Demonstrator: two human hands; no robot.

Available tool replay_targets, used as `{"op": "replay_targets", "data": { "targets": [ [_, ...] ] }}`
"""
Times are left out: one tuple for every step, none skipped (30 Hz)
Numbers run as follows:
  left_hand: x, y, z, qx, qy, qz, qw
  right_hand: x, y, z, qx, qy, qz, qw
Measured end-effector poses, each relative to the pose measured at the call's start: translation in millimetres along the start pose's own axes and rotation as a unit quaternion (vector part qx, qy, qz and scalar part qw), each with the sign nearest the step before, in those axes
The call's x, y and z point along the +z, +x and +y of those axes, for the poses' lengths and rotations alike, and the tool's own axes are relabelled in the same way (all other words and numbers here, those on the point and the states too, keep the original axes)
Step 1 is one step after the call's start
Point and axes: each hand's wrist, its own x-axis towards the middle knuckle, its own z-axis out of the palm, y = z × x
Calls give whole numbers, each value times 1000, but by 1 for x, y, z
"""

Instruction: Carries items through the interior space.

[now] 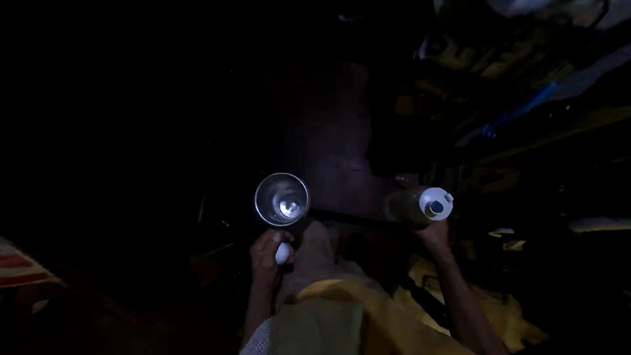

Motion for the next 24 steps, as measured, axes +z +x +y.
{"op": "replay_targets", "data": {
  "targets": [
    [1,11,14,-3,4,-1,1000,-3,10,-17,7,14,-3,1000],
    [2,22,28,-1,10,-6,1000,-7,19,-35,18,27,-7,999],
    [4,30,42,0,14,-14,1000,-12,26,-51,19,34,-12,999],
    [6,40,56,1,13,-19,1000,-16,33,-68,11,31,-14,999],
    [8,49,69,4,12,-25,1000,-19,41,-83,1,31,-15,999],
    [11,57,82,8,12,-31,999,-22,47,-95,-15,29,-12,999],
    [14,65,94,14,16,-35,999,-24,54,-105,-33,31,-8,999],
    [18,74,106,21,23,-39,999,-26,61,-116,-44,33,-6,998],
    [22,82,118,26,26,-39,999,-29,69,-127,-53,37,-3,998],
    [26,90,129,30,27,-39,998,-31,76,-138,-62,42,-3,997],
    [31,99,139,32,29,-41,998,-34,84,-148,-70,42,-3,997],
    [36,107,149,33,28,-42,998,-37,91,-159,-76,39,-4,996],
    [41,114,158,36,25,-42,998,-40,99,-169,-82,33,-6,996],
    [46,122,167,40,22,-43,998,-43,106,-180,-88,28,-9,996],
    [51,131,175,43,19,-43,998,-45,114,-189,-93,22,-12,995],
    [56,139,183,44,14,-43,998,-46,122,-198,-94,19,-17,995],
    [61,147,190,44,10,-43,998,-48,131,-206,-96,19,-24,995],
    [67,156,196,44,8,-42,998,-49,141,-215,-97,22,-31,995],
    [72,165,202,45,6,-41,998,-49,151,-224,-96,21,-37,994],
    [78,175,208,48,1,-43,998,-49,162,-233,-99,18,-42,994],
    [84,183,215,48,-4,-42,998,-50,173,-243,-100,13,-48,994],
    [92,191,223,45,-10,-39,998,-52,183,-252,-96,7,-58,994],
    [99,197,234,39,-13,-34,999,-55,193,-262,-88,-2,-69,994],
    [107,203,247,31,-13,-26,999,-59,203,-275,-80,-15,-83,993]
  ]
}}
